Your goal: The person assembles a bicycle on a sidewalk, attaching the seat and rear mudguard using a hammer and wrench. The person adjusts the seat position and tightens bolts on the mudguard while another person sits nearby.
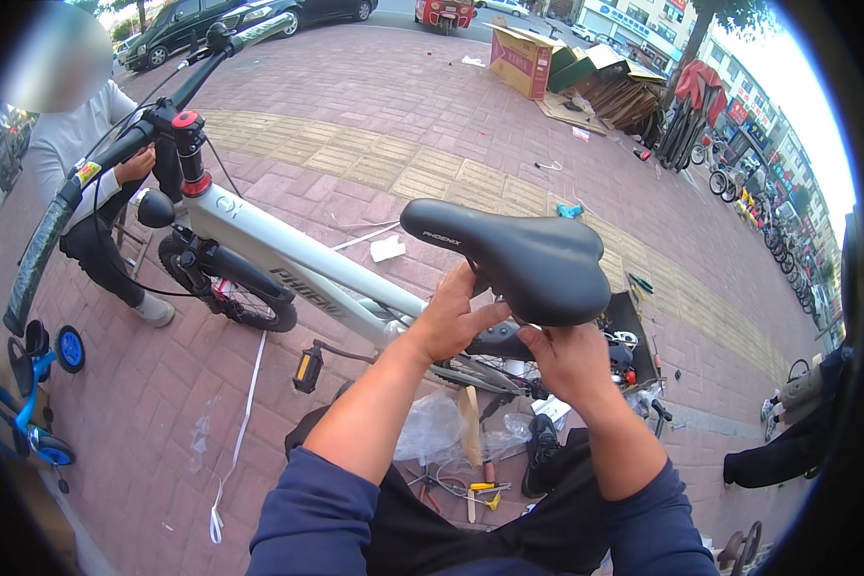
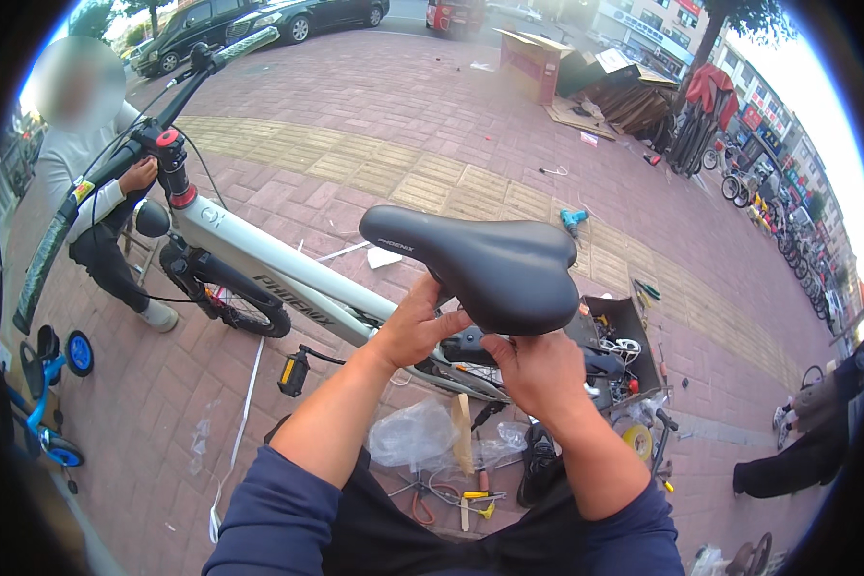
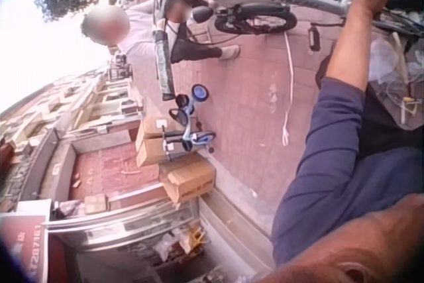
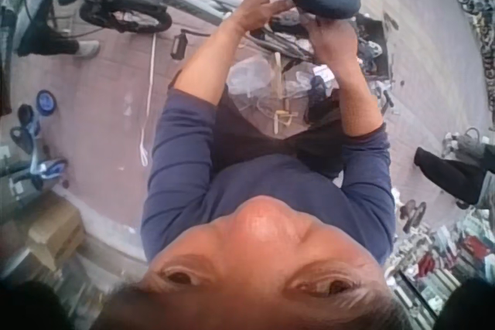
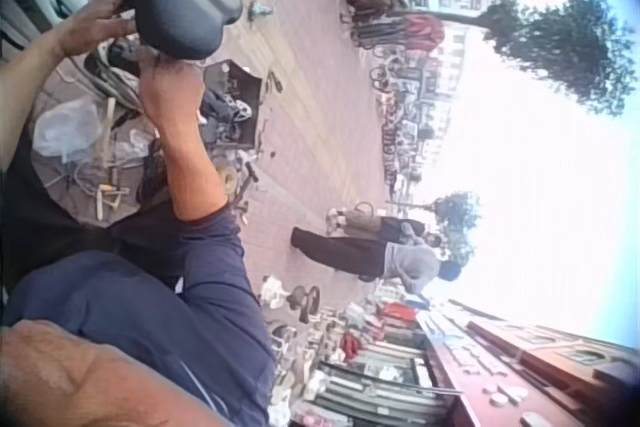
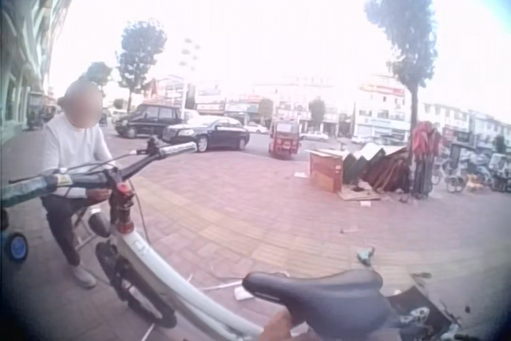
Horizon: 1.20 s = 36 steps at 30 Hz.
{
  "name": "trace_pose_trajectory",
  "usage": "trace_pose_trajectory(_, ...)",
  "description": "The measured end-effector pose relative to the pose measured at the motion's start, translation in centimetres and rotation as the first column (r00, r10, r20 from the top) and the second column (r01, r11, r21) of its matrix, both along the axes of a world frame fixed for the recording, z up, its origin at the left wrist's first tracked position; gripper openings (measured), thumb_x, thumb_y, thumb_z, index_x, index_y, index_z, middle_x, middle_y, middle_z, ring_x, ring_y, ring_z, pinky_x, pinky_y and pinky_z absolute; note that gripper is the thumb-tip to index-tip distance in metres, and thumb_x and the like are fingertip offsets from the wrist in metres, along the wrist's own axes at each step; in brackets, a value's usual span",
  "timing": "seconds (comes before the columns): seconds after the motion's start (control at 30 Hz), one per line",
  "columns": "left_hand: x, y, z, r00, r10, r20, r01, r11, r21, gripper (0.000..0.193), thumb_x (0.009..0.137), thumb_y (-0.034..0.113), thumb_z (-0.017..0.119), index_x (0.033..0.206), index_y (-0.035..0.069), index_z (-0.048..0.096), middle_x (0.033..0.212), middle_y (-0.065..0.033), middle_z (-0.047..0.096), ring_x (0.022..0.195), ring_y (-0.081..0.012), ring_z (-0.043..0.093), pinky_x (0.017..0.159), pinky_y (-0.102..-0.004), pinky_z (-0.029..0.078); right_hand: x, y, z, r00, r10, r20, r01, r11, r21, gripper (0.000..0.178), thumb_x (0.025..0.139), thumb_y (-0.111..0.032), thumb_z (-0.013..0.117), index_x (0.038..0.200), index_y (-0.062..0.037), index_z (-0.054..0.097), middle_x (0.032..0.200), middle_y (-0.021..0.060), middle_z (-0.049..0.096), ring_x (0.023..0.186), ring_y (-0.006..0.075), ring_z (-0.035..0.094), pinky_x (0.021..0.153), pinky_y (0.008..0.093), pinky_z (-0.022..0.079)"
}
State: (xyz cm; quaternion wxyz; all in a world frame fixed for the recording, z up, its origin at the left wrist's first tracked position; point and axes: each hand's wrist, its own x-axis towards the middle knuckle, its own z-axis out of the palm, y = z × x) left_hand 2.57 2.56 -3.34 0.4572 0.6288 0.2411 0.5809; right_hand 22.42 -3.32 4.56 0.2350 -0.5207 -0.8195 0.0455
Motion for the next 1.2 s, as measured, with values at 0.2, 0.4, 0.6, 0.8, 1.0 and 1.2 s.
trace_pose_trajectory(0.2, 0.5, 0.1, 0.4, 1.000, 0.005, -0.006, -0.005, 1.000, -0.017, 0.057, 0.091, 0.027, 0.076, 0.136, 0.002, 0.051, 0.128, -0.0125, 0.061, 0.123, -0.0236, 0.058, 0.111, -0.0383, 0.043, 0.0, -0.1, 0.9, 0.994, -0.060, 0.094, 0.057, 0.998, 0.036, 0.028, 0.094, -0.037, 0.066, 0.104, -0.0128, 0.074, 0.089, 0.0169, 0.071, 0.082, 0.0422, 0.068, 0.071, 0.0520, 0.053)
trace_pose_trajectory(0.4, 0.2, -0.1, 0.7, 0.996, -0.078, 0.037, 0.080, 0.995, -0.052, 0.063, 0.094, 0.029, 0.075, 0.144, 0.003, 0.045, 0.137, -0.0105, 0.054, 0.132, -0.0224, 0.050, 0.115, -0.0386, 0.036, 1.1, -0.9, 2.0, 0.985, -0.033, 0.170, 0.023, 0.998, 0.058, 0.020, 0.091, -0.024, 0.069, 0.103, -0.0087, 0.074, 0.088, 0.0173, 0.070, 0.082, 0.0404, 0.068, 0.072, 0.0487, 0.053)
trace_pose_trajectory(0.6, 0.5, -0.5, 0.9, 0.999, 0.009, 0.036, -0.008, 0.999, -0.040, 0.055, 0.092, 0.028, 0.077, 0.134, 0.003, 0.053, 0.125, -0.0103, 0.061, 0.120, -0.0213, 0.058, 0.109, -0.0375, 0.044, 0.8, -0.5, -1.8, 0.996, -0.087, 0.027, 0.079, 0.974, 0.212, 0.022, 0.095, -0.032, 0.066, 0.103, -0.0126, 0.071, 0.081, 0.0122, 0.068, 0.078, 0.0383, 0.066, 0.064, 0.0448, 0.051)
trace_pose_trajectory(0.8, 1.6, 0.1, 0.0, 1.000, 0.012, 0.028, -0.012, 1.000, -0.001, 0.054, 0.090, 0.023, 0.077, 0.133, 0.001, 0.053, 0.126, -0.0115, 0.061, 0.122, -0.0221, 0.058, 0.109, -0.0374, 0.044, -8.1, 1.7, -14.3, 0.505, -0.070, -0.860, 0.090, 0.996, -0.028, 0.061, 0.105, -0.057, 0.044, 0.090, -0.0022, 0.066, 0.066, 0.0061, 0.060, 0.065, 0.0166, 0.058, 0.060, 0.0377, 0.043)
trace_pose_trajectory(1.0, -0.1, 0.1, 0.6, 1.000, 0.026, -0.016, -0.026, 0.999, -0.020, 0.074, 0.081, 0.024, 0.085, 0.141, 0.001, 0.047, 0.132, -0.0127, 0.058, 0.126, -0.0237, 0.055, 0.112, -0.0390, 0.041, -7.5, 1.3, -14.6, 0.442, 0.022, -0.897, -0.106, 0.994, -0.028, 0.063, 0.104, -0.056, 0.051, 0.078, 0.0009, 0.060, 0.062, 0.0007, 0.054, 0.060, 0.0105, 0.046, 0.055, 0.0309, 0.037)
trace_pose_trajectory(1.2, -0.2, -0.1, 0.0, 0.998, 0.020, -0.057, -0.020, 1.000, -0.012, 0.076, 0.078, 0.027, 0.087, 0.138, 0.001, 0.048, 0.128, -0.0116, 0.058, 0.121, -0.0234, 0.056, 0.111, -0.0379, 0.043, 0.3, 0.0, -8.2, 0.902, -0.119, -0.414, 0.042, 0.981, -0.190, 0.057, 0.098, -0.051, 0.063, 0.071, -0.0004, 0.061, 0.058, 0.0130, 0.054, 0.055, 0.0246, 0.053, 0.055, 0.0403, 0.042)
